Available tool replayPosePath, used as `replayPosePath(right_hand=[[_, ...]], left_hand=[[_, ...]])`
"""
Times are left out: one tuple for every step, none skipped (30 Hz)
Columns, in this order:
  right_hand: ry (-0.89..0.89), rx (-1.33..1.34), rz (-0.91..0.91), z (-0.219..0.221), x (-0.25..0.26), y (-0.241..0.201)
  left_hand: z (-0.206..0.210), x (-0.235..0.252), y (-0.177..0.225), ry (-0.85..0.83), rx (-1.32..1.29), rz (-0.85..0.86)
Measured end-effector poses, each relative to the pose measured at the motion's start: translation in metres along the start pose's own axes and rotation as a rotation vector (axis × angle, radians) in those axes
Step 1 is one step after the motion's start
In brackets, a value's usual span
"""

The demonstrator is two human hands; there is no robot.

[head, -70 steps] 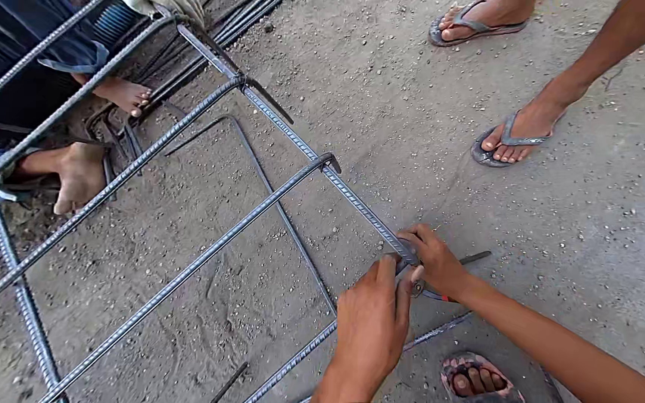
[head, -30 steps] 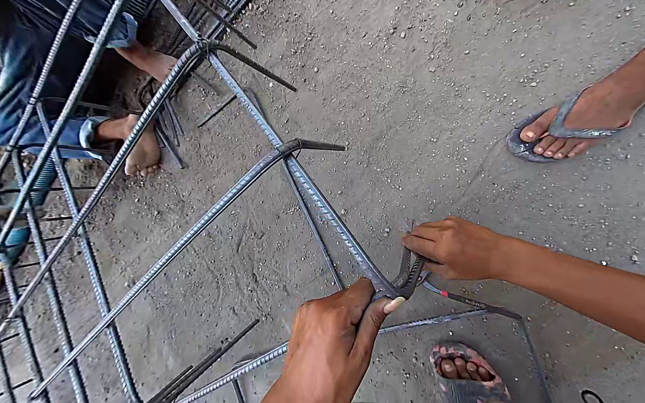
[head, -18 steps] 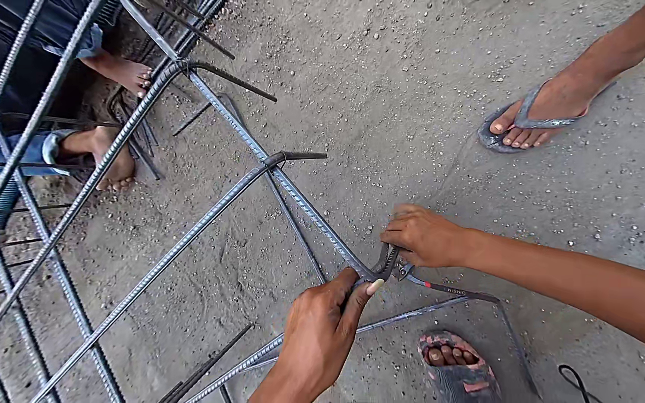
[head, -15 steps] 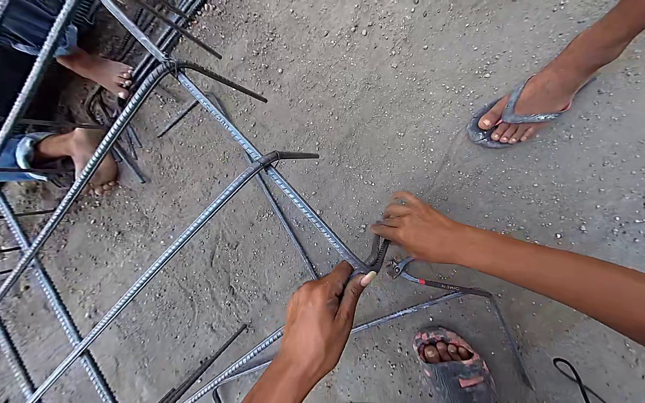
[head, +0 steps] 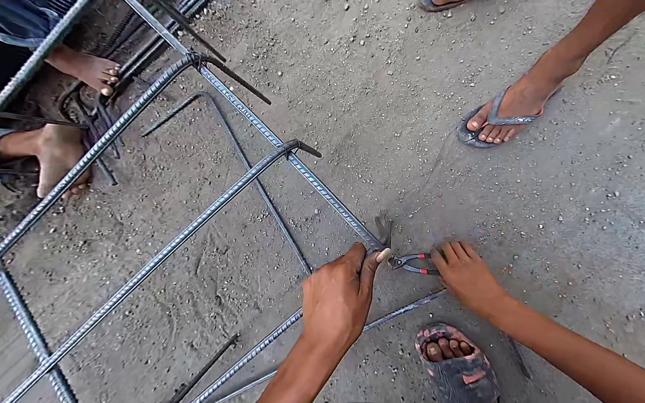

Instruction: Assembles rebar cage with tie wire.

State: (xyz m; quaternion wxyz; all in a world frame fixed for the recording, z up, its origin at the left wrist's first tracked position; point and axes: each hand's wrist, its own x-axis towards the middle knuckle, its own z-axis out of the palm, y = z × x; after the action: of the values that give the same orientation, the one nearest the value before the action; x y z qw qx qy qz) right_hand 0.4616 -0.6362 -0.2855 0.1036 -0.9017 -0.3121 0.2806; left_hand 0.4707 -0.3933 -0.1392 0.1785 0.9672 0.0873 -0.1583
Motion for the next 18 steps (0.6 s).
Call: replayPosePath(right_hand=[[-0.101, 0.004, 0.036, -0.008, 0.003, -0.001], [-0.207, 0.015, 0.074, -0.018, 0.007, -0.001], [-0.301, 0.029, 0.109, -0.026, 0.012, -0.003], [-0.364, 0.04, 0.139, -0.031, 0.016, -0.004], [-0.404, 0.039, 0.16, -0.033, 0.02, -0.006], [-0.43, 0.021, 0.166, -0.032, 0.024, -0.008], [-0.444, -0.009, 0.165, -0.031, 0.027, -0.01], [-0.459, -0.043, 0.165, -0.031, 0.03, -0.014], [-0.48, -0.068, 0.167, -0.03, 0.031, -0.018], [-0.497, -0.09, 0.171, -0.032, 0.032, -0.022], [-0.504, -0.113, 0.177, -0.034, 0.033, -0.026], [-0.504, -0.122, 0.188, -0.038, 0.033, -0.031], [-0.5, -0.117, 0.206, -0.042, 0.031, -0.036], [-0.494, -0.092, 0.23, -0.047, 0.029, -0.043], [-0.482, -0.034, 0.252, -0.051, 0.025, -0.049], [-0.47, 0.069, 0.269, -0.053, 0.02, -0.055], [-0.452, 0.222, 0.269, -0.054, 0.017, -0.06], [-0.433, 0.397, 0.249, -0.054, 0.013, -0.065]], left_hand=[[-0.001, 0.0, 0.0, -0.002, -0.001, 0.001], [-0.001, 0.0, -0.001, -0.003, -0.004, 0.003], [-0.001, -0.001, -0.002, 0.003, -0.008, 0.012], [0.0, -0.003, -0.003, 0.015, -0.009, 0.024], [0.002, -0.004, -0.004, 0.032, -0.008, 0.037], [0.002, -0.005, -0.005, 0.035, -0.011, 0.044], [0.0, -0.004, -0.005, 0.016, -0.027, 0.041], [-0.004, -0.004, -0.006, -0.034, -0.051, 0.031], [-0.009, -0.003, -0.008, -0.104, -0.09, 0.025], [-0.015, -0.002, -0.011, -0.192, -0.153, 0.024], [-0.02, 0.0, -0.018, -0.266, -0.225, 0.042], [-0.025, -0.001, -0.025, -0.319, -0.281, 0.069], [-0.028, -0.004, -0.034, -0.358, -0.303, 0.093], [-0.031, -0.01, -0.042, -0.373, -0.298, 0.106], [-0.032, -0.02, -0.052, -0.363, -0.28, 0.106], [-0.032, -0.032, -0.062, -0.339, -0.25, 0.089], [-0.034, -0.045, -0.073, -0.3, -0.218, 0.065], [-0.034, -0.057, -0.084, -0.25, -0.195, 0.045]])
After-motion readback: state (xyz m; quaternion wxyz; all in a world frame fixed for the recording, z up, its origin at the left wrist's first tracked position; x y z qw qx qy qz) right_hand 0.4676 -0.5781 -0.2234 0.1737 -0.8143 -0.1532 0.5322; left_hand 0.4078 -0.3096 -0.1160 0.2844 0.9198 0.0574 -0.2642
